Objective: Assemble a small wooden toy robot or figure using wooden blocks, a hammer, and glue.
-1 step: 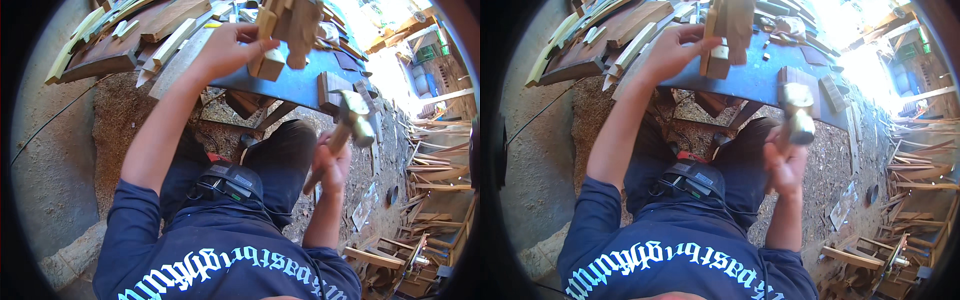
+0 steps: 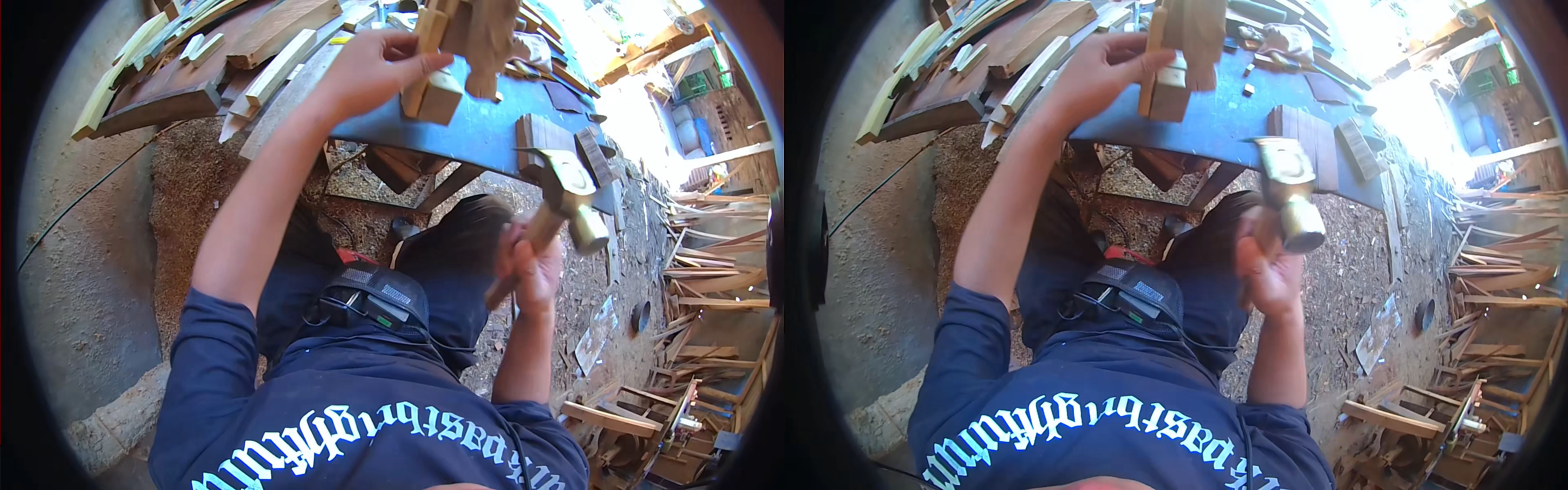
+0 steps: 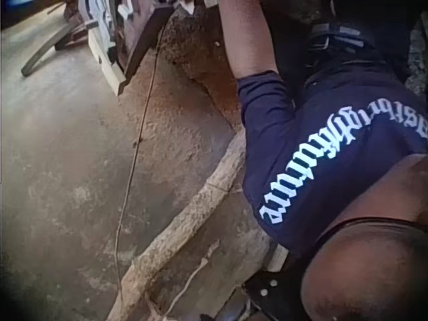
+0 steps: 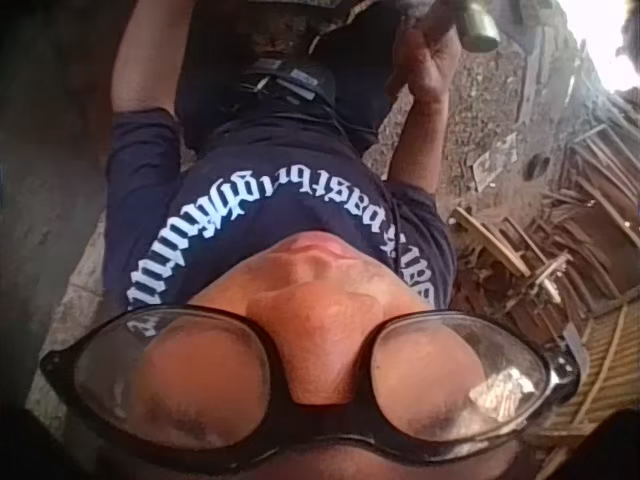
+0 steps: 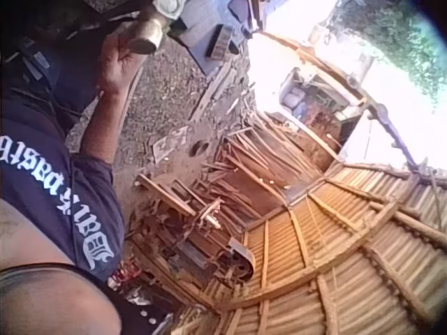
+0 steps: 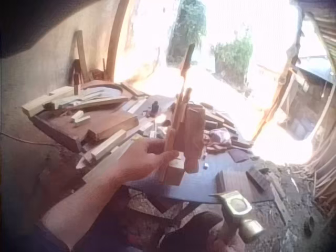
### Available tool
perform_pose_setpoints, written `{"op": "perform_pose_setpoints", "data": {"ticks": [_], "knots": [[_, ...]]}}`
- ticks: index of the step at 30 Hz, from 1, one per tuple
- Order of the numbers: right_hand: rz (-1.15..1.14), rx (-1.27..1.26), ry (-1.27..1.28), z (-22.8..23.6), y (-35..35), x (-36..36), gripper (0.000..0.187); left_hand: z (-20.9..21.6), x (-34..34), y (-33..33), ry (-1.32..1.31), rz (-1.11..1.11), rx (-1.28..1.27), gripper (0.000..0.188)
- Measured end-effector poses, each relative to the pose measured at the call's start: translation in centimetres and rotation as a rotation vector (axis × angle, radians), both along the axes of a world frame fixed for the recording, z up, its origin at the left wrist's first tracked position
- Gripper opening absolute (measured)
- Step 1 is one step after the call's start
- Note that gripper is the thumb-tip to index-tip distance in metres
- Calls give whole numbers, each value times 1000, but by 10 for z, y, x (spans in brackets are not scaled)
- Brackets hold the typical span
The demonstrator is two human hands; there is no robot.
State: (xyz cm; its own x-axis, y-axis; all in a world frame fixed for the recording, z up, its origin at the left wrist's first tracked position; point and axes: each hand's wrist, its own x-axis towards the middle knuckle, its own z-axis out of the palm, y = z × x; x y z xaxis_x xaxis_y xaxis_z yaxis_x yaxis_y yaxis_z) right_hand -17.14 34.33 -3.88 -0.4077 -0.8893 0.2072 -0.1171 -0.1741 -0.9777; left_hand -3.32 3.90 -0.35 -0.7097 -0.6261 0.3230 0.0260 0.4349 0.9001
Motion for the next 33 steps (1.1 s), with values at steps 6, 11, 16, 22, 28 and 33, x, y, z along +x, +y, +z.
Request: {"op": "perform_pose_setpoints", "data": {"ticks": [6,11,16,22,28,33], "knots": [[191,97,61,29,-67,15,70,17,-15,-4,-144,108,162,56],[342,61,15,43,-88,9,63,37,-6,5,-161,105,200,56],[371,240,-23,73,-103,2,49,44,-13,-21,-267,39,182,55],[332,212,260,107,-127,-9,52,45,-14,-47,-206,-52,346,43],[345,271,402,125,-134,-36,45,51,-12,-41,-222,-159,388,45],[359,298,430,118,-140,-44,45,60,-3,-36,-300,-137,232,34]]}}
